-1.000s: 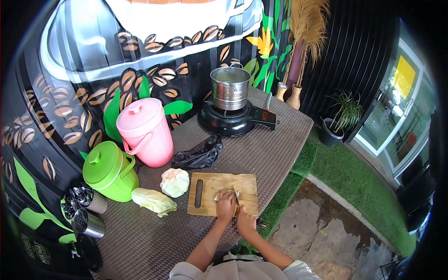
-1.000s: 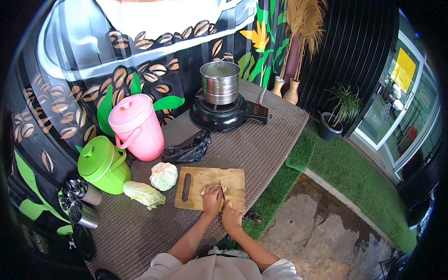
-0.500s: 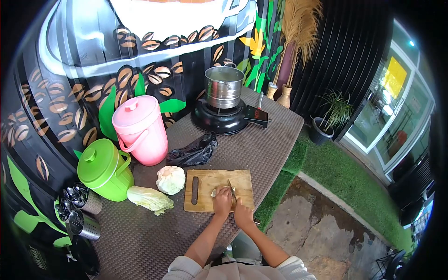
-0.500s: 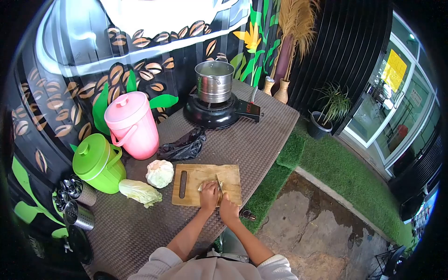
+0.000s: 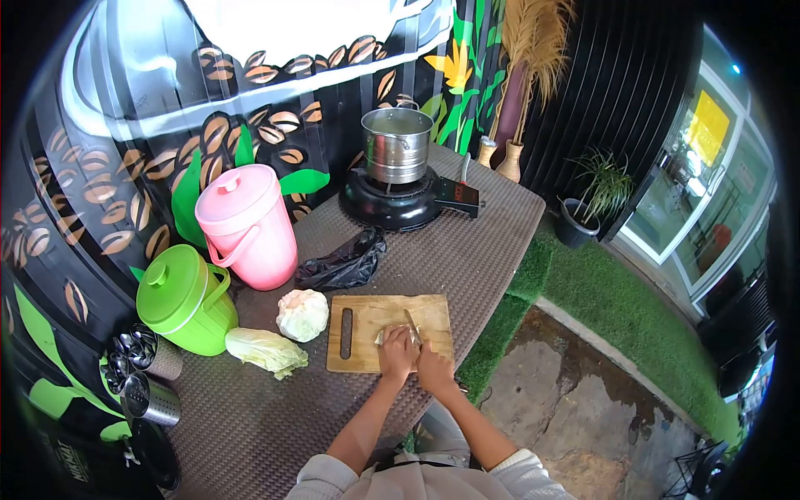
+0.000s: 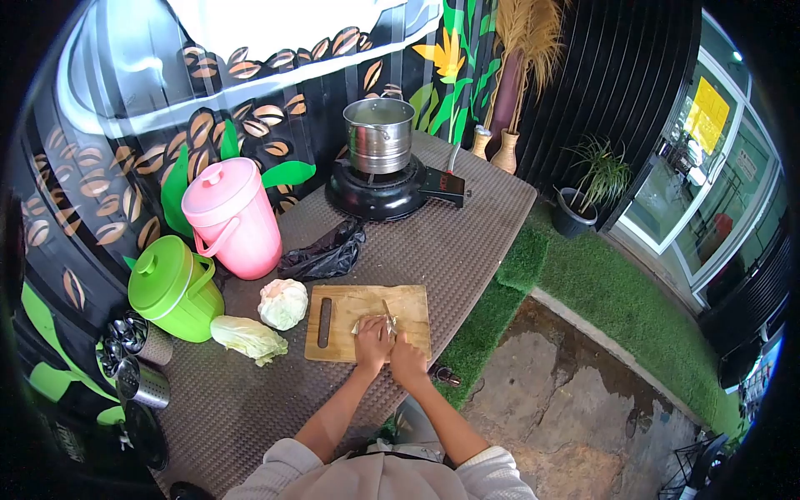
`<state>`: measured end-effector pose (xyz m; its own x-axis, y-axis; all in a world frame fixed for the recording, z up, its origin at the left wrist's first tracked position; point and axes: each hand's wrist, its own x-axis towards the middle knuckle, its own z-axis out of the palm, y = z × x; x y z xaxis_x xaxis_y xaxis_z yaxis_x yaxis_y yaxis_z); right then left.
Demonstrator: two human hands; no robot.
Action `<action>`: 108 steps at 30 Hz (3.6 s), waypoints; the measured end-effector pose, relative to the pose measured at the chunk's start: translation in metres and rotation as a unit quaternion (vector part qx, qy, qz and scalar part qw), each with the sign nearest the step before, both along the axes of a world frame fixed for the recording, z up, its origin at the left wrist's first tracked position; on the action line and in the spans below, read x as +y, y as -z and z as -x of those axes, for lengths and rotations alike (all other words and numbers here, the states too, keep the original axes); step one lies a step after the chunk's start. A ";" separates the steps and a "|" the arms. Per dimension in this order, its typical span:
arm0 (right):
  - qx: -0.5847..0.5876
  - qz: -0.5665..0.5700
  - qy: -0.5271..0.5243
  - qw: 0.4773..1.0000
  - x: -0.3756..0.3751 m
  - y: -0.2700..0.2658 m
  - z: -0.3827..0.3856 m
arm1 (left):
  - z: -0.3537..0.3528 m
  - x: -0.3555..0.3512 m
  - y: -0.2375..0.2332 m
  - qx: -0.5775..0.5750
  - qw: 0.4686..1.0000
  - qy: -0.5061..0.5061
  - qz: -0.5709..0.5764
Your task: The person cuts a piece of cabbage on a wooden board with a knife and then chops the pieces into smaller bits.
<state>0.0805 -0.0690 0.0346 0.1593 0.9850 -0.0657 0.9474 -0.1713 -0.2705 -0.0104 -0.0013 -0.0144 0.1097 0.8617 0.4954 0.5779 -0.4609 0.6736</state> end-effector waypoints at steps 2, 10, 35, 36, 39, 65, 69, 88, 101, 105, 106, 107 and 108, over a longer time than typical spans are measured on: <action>-0.011 -0.004 -0.013 1.000 -0.009 -0.010 -0.002 | 0.000 0.000 -0.003 -0.002 1.000 -0.005 -0.008; 0.033 0.025 0.044 0.998 -0.007 0.003 0.011 | 0.000 -0.001 -0.006 -0.010 1.000 -0.004 0.014; 0.007 -0.025 0.026 0.999 -0.010 0.010 0.013 | 0.002 0.000 -0.001 -0.029 0.999 0.011 -0.016; 0.018 -0.018 0.001 1.000 -0.008 0.004 0.007 | 0.001 0.001 0.004 -0.025 1.000 0.009 -0.012; 0.045 0.019 -0.010 0.999 -0.002 -0.009 -0.004 | 0.001 0.000 0.001 -0.018 1.000 0.006 0.002; 0.033 0.013 -0.016 0.999 0.001 -0.012 -0.023 | 0.002 -0.003 -0.002 -0.003 1.000 -0.005 0.011; 0.038 0.023 0.019 0.999 -0.026 0.012 -0.008 | 0.002 -0.001 -0.002 -0.005 1.000 0.000 -0.003; 0.026 -0.001 0.012 1.000 0.002 0.001 -0.004 | 0.004 -0.002 -0.006 -0.020 1.000 0.010 -0.005; 0.074 0.000 0.067 0.995 0.001 -0.002 0.011 | 0.003 0.000 -0.002 -0.046 0.999 0.008 0.005; 0.053 0.044 0.010 0.998 0.002 -0.019 -0.003 | 0.003 -0.002 -0.012 -0.035 0.999 -0.013 -0.026; 0.041 0.046 0.009 0.998 -0.008 -0.013 0.000 | 0.003 -0.002 -0.009 -0.041 0.999 -0.005 0.001; 0.028 0.047 0.007 0.998 -0.017 -0.007 0.003 | 0.003 -0.001 -0.007 -0.046 0.999 0.003 0.027; 0.027 0.046 0.006 0.999 -0.023 0.004 0.008 | 0.003 0.001 -0.005 -0.047 0.999 0.002 0.025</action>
<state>0.0725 -0.0915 0.0308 0.1640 0.9728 -0.1636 0.9299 -0.2078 -0.3033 -0.0133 -0.0003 -0.0096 0.0675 0.8852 0.4604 0.5089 -0.4274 0.7472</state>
